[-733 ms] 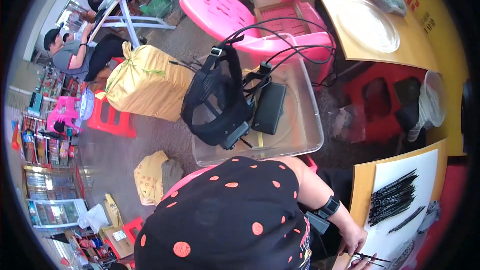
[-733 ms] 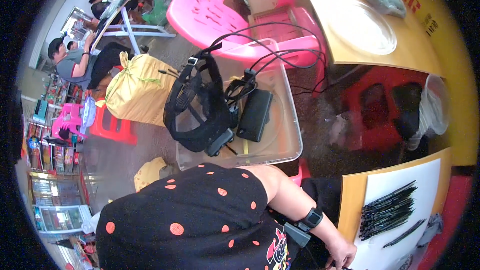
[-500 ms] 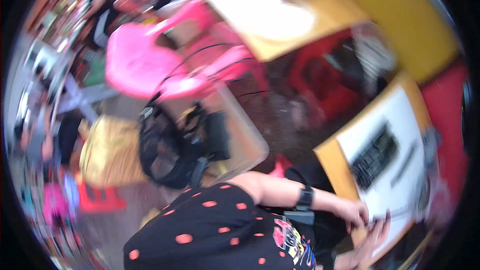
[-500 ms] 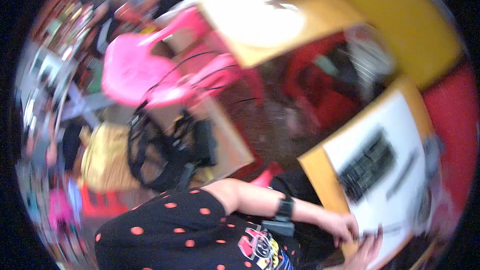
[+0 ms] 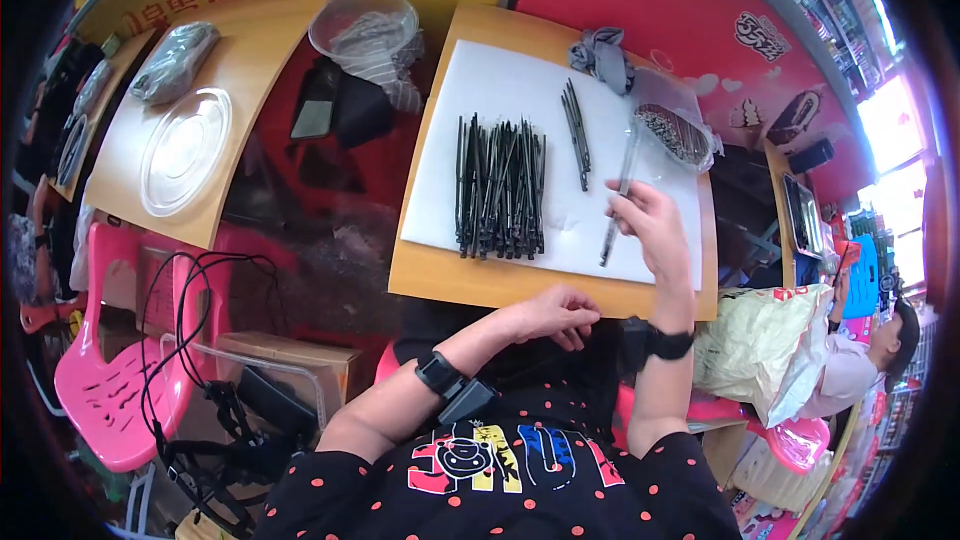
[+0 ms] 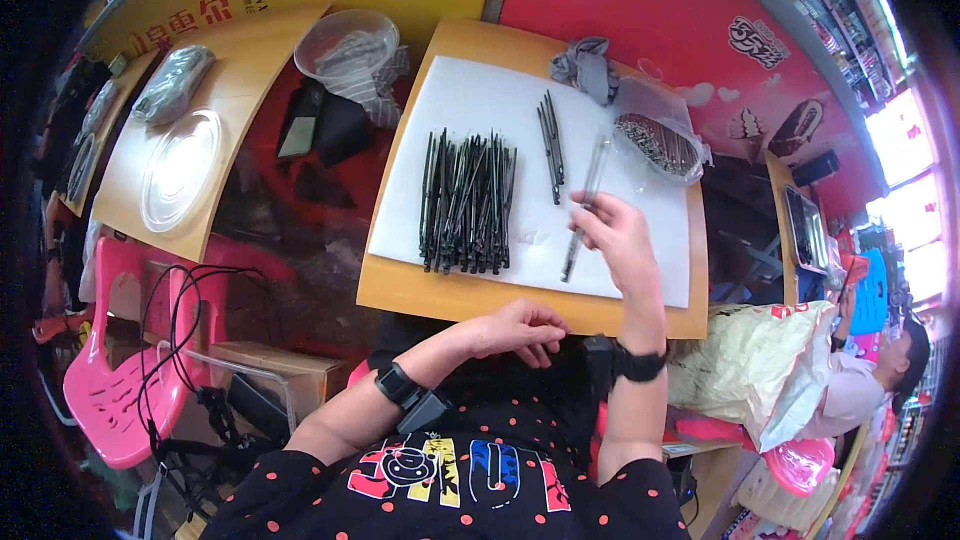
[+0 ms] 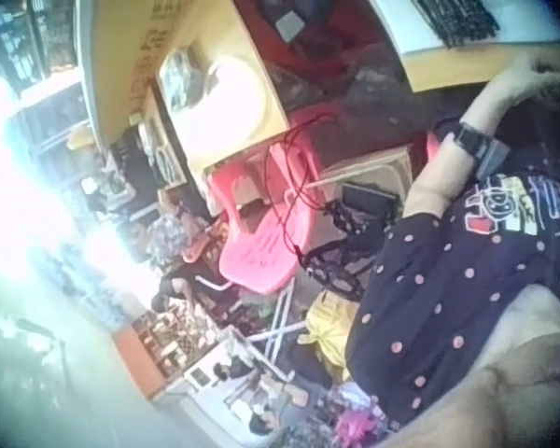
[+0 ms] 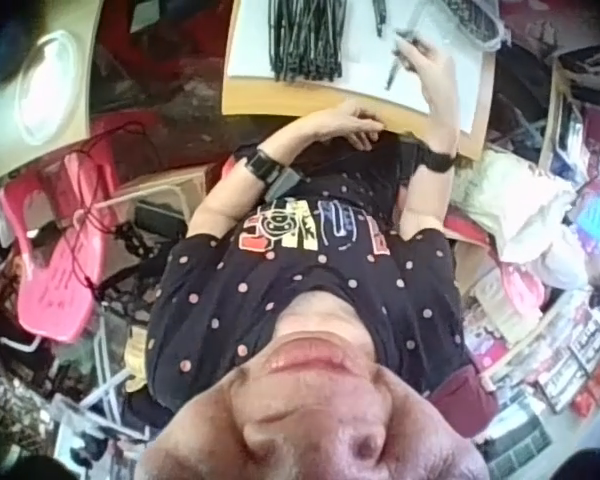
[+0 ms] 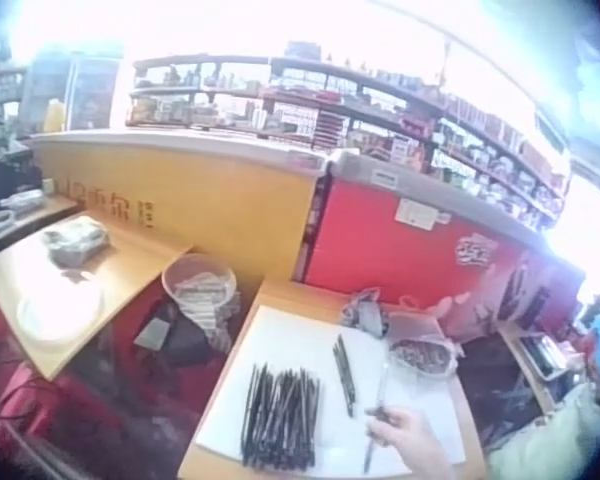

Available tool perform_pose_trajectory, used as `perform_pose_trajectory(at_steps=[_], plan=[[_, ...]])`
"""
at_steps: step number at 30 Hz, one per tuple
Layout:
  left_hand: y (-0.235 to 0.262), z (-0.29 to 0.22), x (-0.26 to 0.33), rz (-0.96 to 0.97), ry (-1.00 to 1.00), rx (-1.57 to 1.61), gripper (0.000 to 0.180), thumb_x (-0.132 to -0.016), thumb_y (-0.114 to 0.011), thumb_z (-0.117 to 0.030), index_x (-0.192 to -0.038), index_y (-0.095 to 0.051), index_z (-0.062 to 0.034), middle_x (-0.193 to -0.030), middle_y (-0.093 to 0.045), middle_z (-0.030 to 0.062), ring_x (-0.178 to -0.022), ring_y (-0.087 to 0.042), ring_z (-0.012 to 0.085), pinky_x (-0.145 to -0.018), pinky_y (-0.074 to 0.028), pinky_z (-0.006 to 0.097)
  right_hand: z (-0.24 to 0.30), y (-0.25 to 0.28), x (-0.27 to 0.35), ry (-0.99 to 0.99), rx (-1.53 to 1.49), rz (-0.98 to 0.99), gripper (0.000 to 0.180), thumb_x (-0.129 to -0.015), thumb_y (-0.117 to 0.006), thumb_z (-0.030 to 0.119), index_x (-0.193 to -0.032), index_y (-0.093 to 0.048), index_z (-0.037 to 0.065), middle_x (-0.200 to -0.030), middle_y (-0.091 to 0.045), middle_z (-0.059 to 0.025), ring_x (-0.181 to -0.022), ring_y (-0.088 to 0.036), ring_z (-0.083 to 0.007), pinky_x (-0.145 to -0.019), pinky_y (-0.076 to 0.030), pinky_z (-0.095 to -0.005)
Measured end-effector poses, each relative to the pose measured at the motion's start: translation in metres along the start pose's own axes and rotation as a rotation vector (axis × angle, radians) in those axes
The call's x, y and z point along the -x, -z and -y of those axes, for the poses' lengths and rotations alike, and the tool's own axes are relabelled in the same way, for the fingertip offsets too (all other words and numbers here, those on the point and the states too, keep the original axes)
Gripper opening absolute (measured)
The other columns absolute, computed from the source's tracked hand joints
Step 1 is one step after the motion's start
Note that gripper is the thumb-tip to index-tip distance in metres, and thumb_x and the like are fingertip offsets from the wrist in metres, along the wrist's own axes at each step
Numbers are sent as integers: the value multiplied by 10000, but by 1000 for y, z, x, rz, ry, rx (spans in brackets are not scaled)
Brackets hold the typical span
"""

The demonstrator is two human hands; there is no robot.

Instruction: Sorting and organizing thin black rods, likely fan ribs, at an assembly workstation.

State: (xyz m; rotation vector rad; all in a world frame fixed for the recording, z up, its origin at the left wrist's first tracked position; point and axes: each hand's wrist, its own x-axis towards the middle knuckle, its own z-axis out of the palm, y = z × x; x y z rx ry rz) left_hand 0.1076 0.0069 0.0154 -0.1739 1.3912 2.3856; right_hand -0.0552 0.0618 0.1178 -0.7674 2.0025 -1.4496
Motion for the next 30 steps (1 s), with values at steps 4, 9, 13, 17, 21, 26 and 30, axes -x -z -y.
perform_pose_trajectory(at_steps=[4,9,13,17,21,26,30], plan=[[-2,-2,1,68,32,-78,370,-922,-556,-269,-1140,-541,30,-932,-608,113,-770,-653,196,-663,-554,290,3,-44,-38,-130,86,348,289,-840,-645,178,-1026,-625,-43,-698,-593,-14,-554,-501,-50,-489,-404,-198],[2,-1,4,9,52,-79,319,-921,-549,-243,-1090,-562,27,-891,-614,111,-730,-650,195,-640,-556,282,7,-76,-48,-135,295,382,358,-834,-644,264,-998,-633,-54,-657,-629,-67,-550,-599,-99,-531,-477,-232],[0,0,1,43,32,-54,335,-923,-544,-254,-1083,-558,40,-883,-612,117,-723,-650,198,-636,-556,280,-15,-31,-73,-25,472,45,301,-825,-606,225,-974,-653,-33,-726,-671,-135,-555,-631,-160,-590,-510,-285],[1,2,-3,37,44,-16,352,-932,-533,-273,-1080,-552,46,-865,-604,117,-712,-650,198,-624,-554,276,-36,-5,-96,69,748,-78,277,-816,-600,221,-919,-668,-27,-733,-667,-140,-611,-645,-193,-634,-506,-310],[3,-2,-2,21,60,37,341,-938,-524,-279,-1061,-553,38,-848,-599,113,-688,-649,192,-605,-551,270,-50,-7,-120,83,714,-113,266,-786,-635,225,-879,-680,-21,-706,-667,-127,-644,-653,-190,-639,-502,-318],[3,3,-2,31,39,49,340,-936,-528,-291,-1036,-560,33,-839,-599,111,-679,-647,184,-596,-547,264,-54,-14,-133,146,836,-111,190,-700,-700,169,-760,-691,-11,-681,-655,-160,-670,-657,-245,-678,-506,-332],[2,2,-2,30,30,22,337,-933,-534,-295,-1019,-565,29,-835,-600,101,-683,-645,177,-586,-539,256,-35,-17,-136,-138,835,15,160,-723,-705,138,-763,-693,-17,-615,-640,-86,-556,-610,-138,-518,-477,-288]])
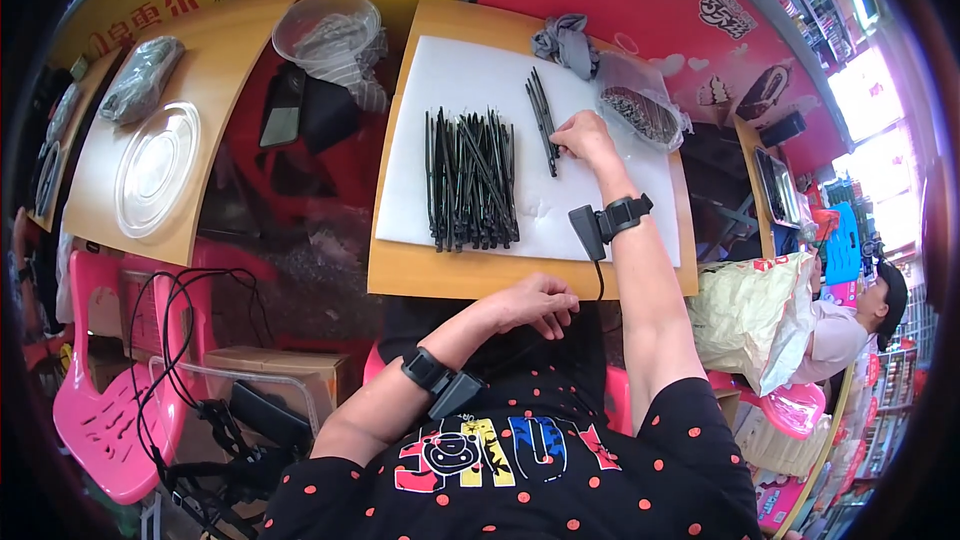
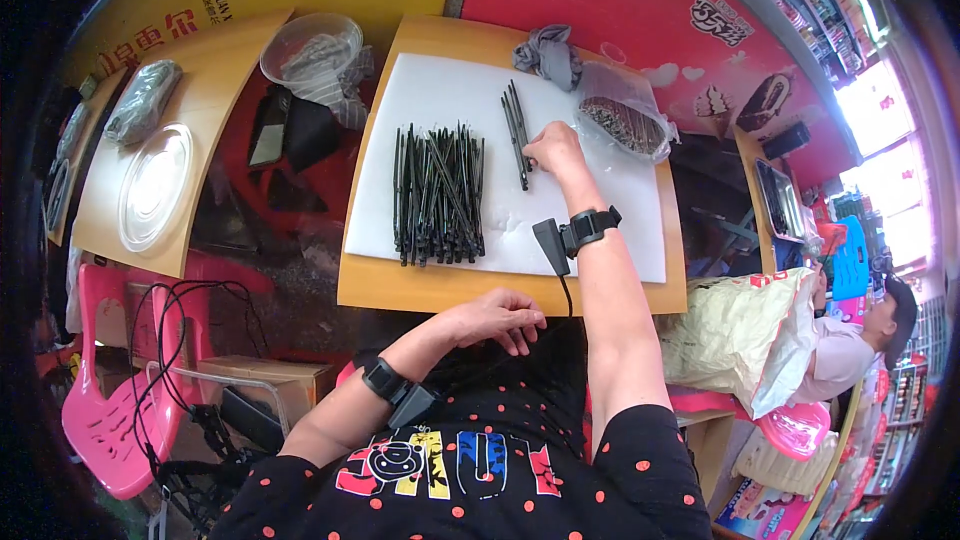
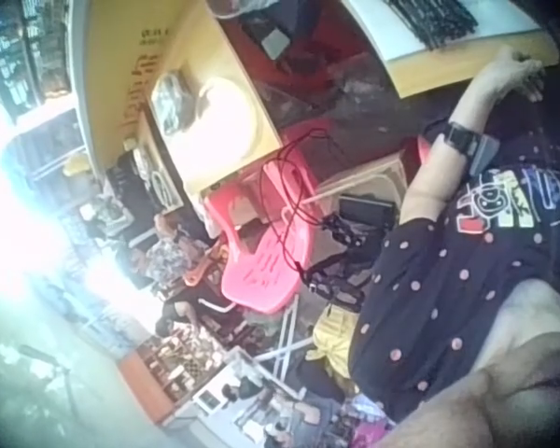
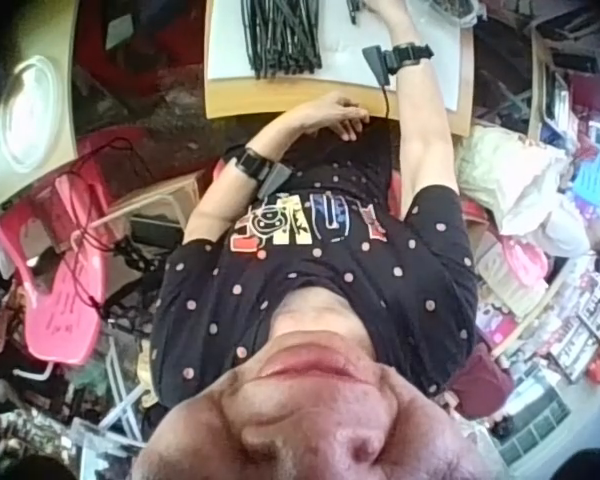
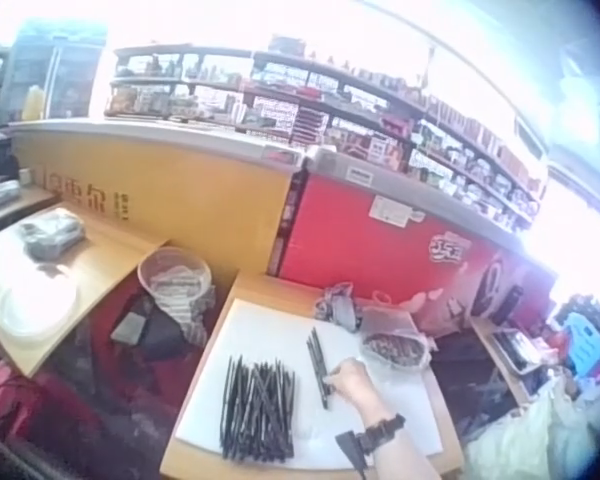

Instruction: Sorting and organizing thin black rods, likely fan ribs, at an assembly workstation.

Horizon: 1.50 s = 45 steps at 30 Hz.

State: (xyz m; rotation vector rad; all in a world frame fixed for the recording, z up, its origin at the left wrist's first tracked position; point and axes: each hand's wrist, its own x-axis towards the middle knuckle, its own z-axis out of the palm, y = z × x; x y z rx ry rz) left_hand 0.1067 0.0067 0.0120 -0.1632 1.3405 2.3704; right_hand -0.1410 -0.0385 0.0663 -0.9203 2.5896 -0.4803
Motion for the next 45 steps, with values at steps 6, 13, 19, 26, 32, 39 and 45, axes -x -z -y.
perform_pose_trajectory(at_steps=[6,13,19,26,32,39,45], plan=[[1,0,-1,4,1,55,302,-937,-531,-275,-992,-570,20,-842,-604,96,-687,-645,170,-585,-534,246,-32,0,1,-173,-647,151,100,-751,-677,81,-720,-639,-6,-600,-575,-32,-489,-520,-94,-452,-417,-223],[-1,-6,-4,-223,-180,281,235,-952,-509,-230,-967,-566,-3,-787,-593,66,-658,-637,149,-559,-520,225,-78,21,91,-167,-1075,240,97,-812,-648,70,-879,-614,8,-647,-535,25,-498,-450,-49,-448,-367,-178],[-11,-19,1,-261,-352,411,360,-955,-506,-256,-1219,-534,-14,-909,-573,1,-861,-561,89,-700,-476,234,-74,2,212,-152,-1396,422,140,-825,-630,46,-957,-636,2,-726,-602,14,-525,-499,-40,-492,-412,-174],[0,-7,-2,-163,-404,430,139,-914,-576,-178,-985,-590,-59,-893,-603,8,-782,-543,71,-631,-417,217,-69,-26,230,-112,-1503,478,136,-852,-630,93,-964,-642,16,-736,-597,21,-580,-511,-35,-541,-426,-182],[-8,-21,7,-364,-407,283,113,-919,-574,-189,-917,-566,-77,-837,-587,-14,-765,-542,65,-600,-437,202,-62,-29,228,20,-1246,276,135,-865,-635,125,-928,-639,6,-715,-607,0,-586,-553,-53,-536,-448,-183],[-5,-24,7,-387,-425,179,161,-968,-469,-251,-996,-466,-93,-902,-604,53,-893,-625,144,-579,-526,251,-74,-4,196,26,-872,219,154,-861,-632,183,-896,-649,34,-748,-638,-10,-624,-585,-68,-574,-461,-201],[-9,-25,6,-307,-331,156,191,-992,-384,-262,-1046,-392,-79,-879,-581,85,-882,-650,225,-572,-581,323,-115,90,75,104,-433,-293,238,-820,-610,220,-853,-678,-6,-686,-645,-43,-609,-574,-75,-578,-447,-226]])
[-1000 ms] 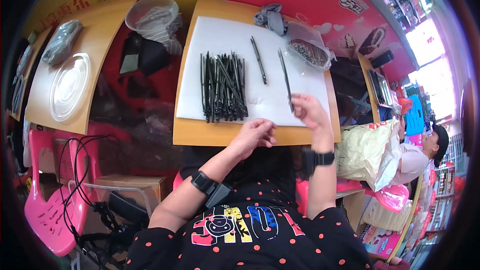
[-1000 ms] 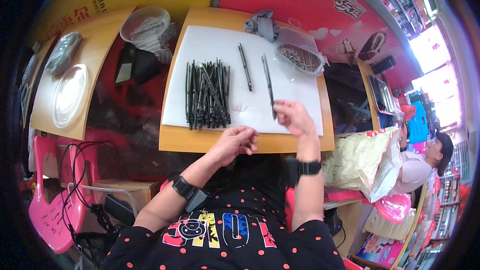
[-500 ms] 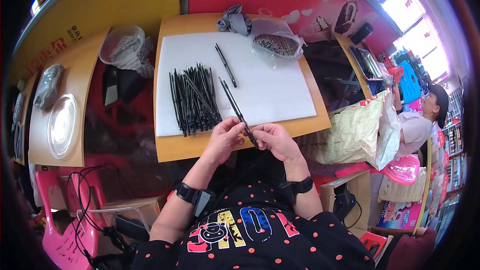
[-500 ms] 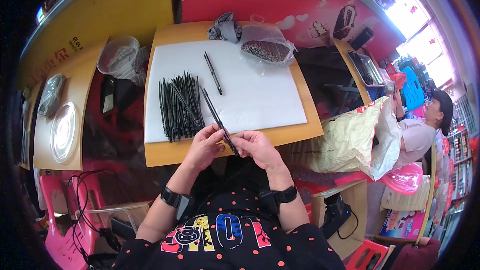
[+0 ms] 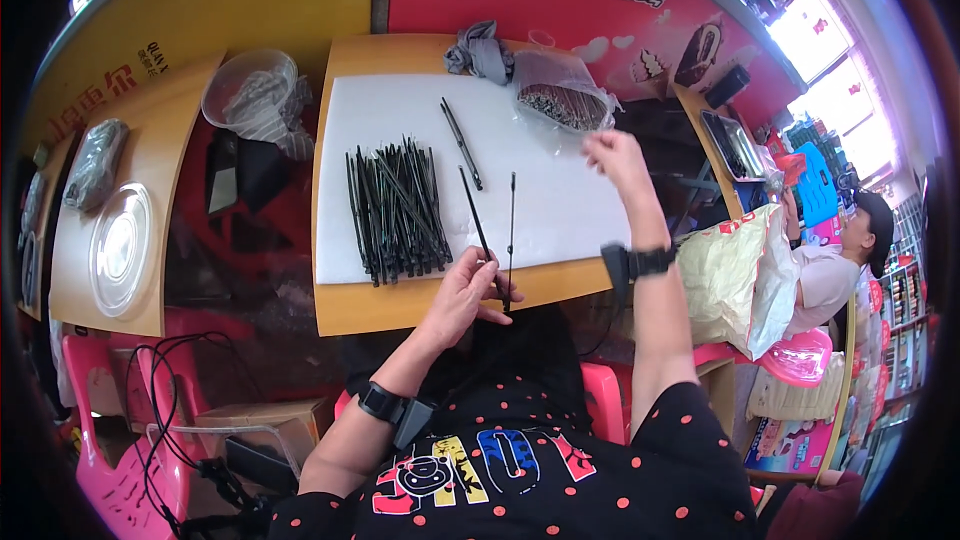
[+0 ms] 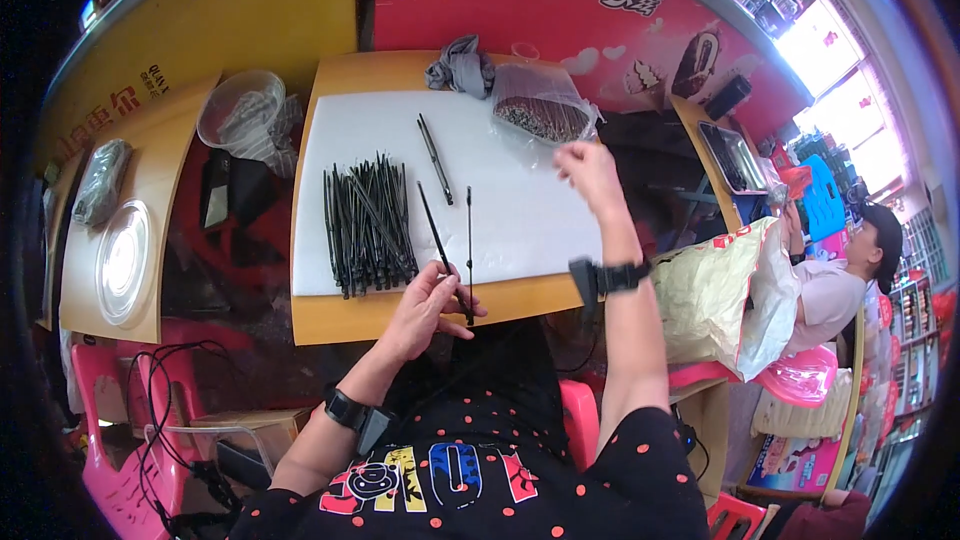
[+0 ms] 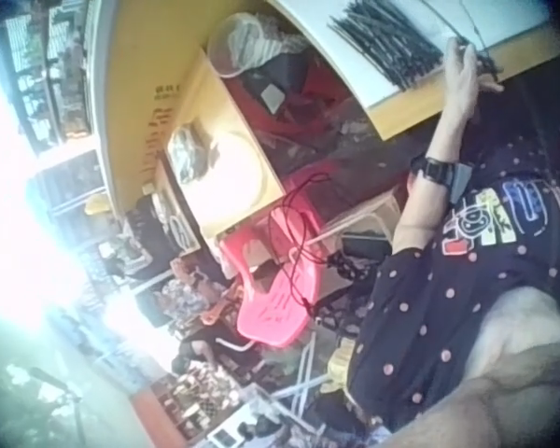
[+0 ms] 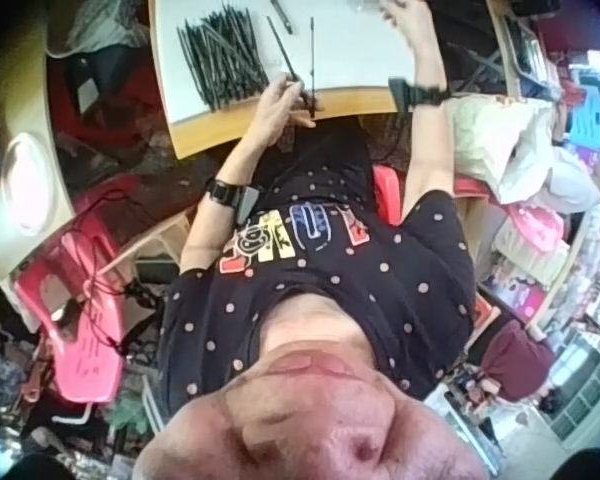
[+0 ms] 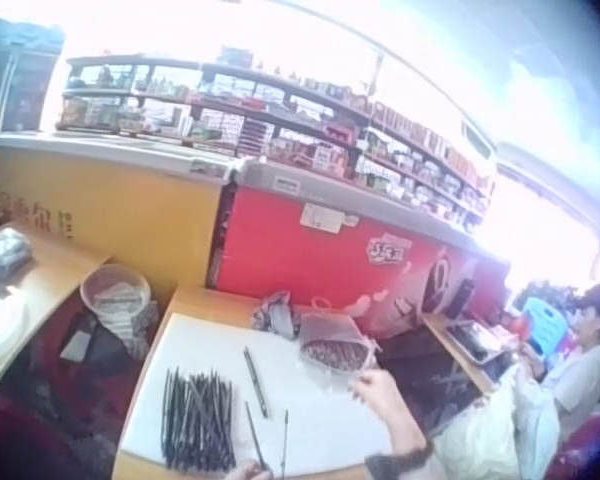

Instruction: Sorting and organizing thin black rods, likely fan ribs, at an assembly workstation.

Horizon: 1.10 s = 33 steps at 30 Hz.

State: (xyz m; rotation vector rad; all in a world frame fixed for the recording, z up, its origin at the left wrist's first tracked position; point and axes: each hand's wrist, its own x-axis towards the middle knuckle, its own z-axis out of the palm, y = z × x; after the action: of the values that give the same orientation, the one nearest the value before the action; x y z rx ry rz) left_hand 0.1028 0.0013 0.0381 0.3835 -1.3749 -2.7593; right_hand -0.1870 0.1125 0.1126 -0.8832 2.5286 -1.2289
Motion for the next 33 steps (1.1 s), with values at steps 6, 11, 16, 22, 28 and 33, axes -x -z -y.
perform_pose_trajectory(at_steps=[6,11,16,22,28,33], plan=[[0,5,2,20,25,-55,189,-995,-377,-229,-1066,-407,-56,-874,-563,90,-830,-653,214,-644,-572,321,-37,5,-115,-89,542,-77,329,-751,-674,267,-894,-678,-30,-867,-666,-205,-852,-655,-304,-780,-504,-376],[2,3,-2,54,51,-26,201,-994,-388,-234,-1055,-421,-46,-866,-553,81,-823,-651,211,-649,-573,318,-49,3,-145,-184,721,-89,277,-691,-711,233,-670,-652,-37,-597,-632,-114,-536,-623,-198,-554,-493,-325],[4,0,-1,61,74,-10,208,-993,-393,-237,-1052,-417,-40,-886,-562,95,-827,-648,216,-652,-571,314,-19,3,-153,-302,658,27,266,-652,-693,186,-755,-651,-56,-684,-654,-178,-635,-666,-274,-629,-525,-364],[7,5,-1,107,52,85,191,-979,-428,-186,-1129,-398,-70,-930,-562,95,-889,-642,224,-705,-571,320,-15,13,-152,-441,264,9,173,-700,-647,124,-627,-595,-24,-539,-578,-94,-422,-524,-166,-409,-392,-324],[6,9,-3,138,59,80,229,-960,-453,-105,-1177,-386,-87,-950,-562,97,-912,-638,229,-728,-571,325,-34,14,-143,-412,215,59,179,-724,-650,101,-595,-584,-5,-523,-558,-68,-402,-489,-135,-374,-350,-292],[7,9,-2,106,82,94,229,-960,-448,-101,-1178,-382,-87,-945,-561,95,-917,-636,224,-730,-570,321,-27,16,-139,-325,579,18,156,-704,-675,95,-603,-611,-4,-538,-585,-78,-426,-544,-160,-415,-426,-299]])
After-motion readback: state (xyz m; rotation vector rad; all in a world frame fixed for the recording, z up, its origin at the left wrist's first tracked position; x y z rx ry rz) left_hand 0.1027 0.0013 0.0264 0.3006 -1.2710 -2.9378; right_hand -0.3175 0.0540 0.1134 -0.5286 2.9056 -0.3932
